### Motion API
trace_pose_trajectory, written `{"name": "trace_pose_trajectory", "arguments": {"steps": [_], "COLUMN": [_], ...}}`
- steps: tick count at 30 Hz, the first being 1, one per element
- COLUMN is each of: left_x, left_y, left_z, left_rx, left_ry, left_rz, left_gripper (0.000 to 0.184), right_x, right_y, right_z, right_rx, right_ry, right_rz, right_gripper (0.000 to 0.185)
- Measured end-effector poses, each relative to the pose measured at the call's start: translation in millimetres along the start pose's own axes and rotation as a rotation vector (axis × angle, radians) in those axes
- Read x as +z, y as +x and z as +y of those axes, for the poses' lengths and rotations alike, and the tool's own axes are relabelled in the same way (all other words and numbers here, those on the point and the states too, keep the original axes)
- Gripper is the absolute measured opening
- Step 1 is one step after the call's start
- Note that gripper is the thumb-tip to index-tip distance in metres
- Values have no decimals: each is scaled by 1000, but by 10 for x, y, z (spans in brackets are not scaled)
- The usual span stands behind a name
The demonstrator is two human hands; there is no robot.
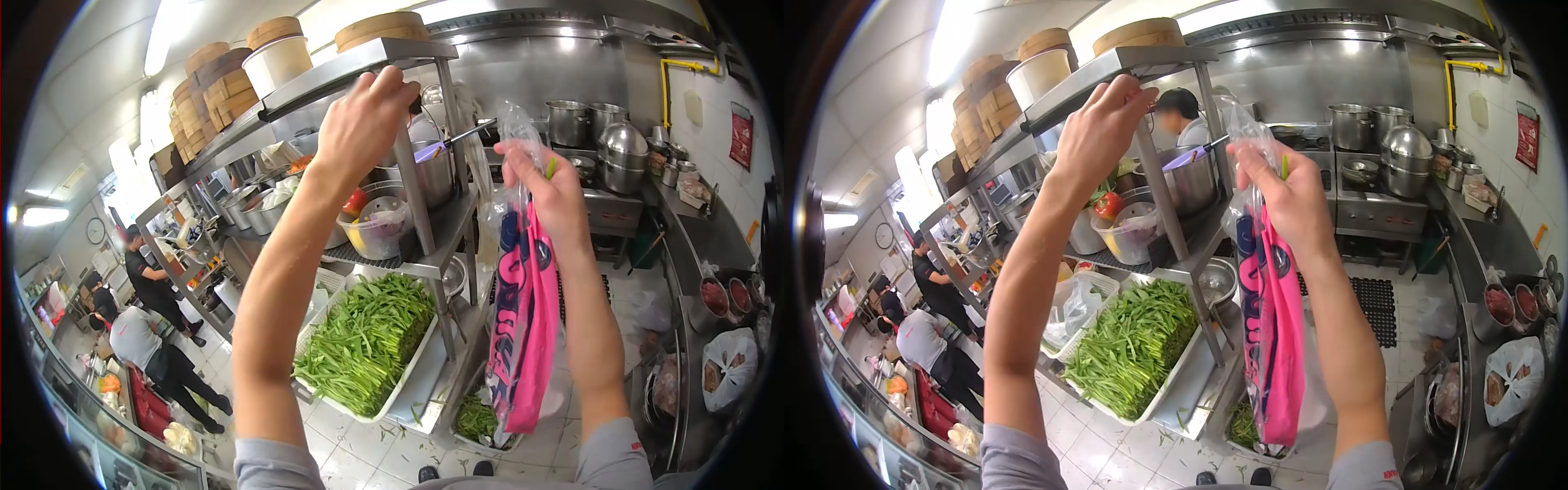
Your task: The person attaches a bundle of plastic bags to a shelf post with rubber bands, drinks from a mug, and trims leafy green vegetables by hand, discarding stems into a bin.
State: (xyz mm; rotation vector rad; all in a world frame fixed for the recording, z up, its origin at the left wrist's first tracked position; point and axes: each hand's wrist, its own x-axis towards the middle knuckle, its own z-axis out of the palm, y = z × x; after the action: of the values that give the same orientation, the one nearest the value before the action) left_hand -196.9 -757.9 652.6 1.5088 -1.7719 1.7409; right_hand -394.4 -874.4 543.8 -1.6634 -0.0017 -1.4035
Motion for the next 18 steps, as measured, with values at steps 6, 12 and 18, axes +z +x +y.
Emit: {"name": "trace_pose_trajectory", "arguments": {"steps": [6, 12, 18], "left_x": [-54, -326, -300], "left_y": [87, -52, -233], "left_z": [-98, -14, -38], "left_rx": [119, -185, -520], "left_ry": [51, -456, -1036], "left_rz": [-74, -146, -283], "left_gripper": [15, 15, 27], "right_x": [40, -20, 0], "right_y": [160, 206, 322], "right_z": [48, 79, 69], "right_rx": [-13, 25, 24], "right_ry": [117, 139, 144], "right_rz": [-28, -44, -48], "right_gripper": [26, 26, 28]}}
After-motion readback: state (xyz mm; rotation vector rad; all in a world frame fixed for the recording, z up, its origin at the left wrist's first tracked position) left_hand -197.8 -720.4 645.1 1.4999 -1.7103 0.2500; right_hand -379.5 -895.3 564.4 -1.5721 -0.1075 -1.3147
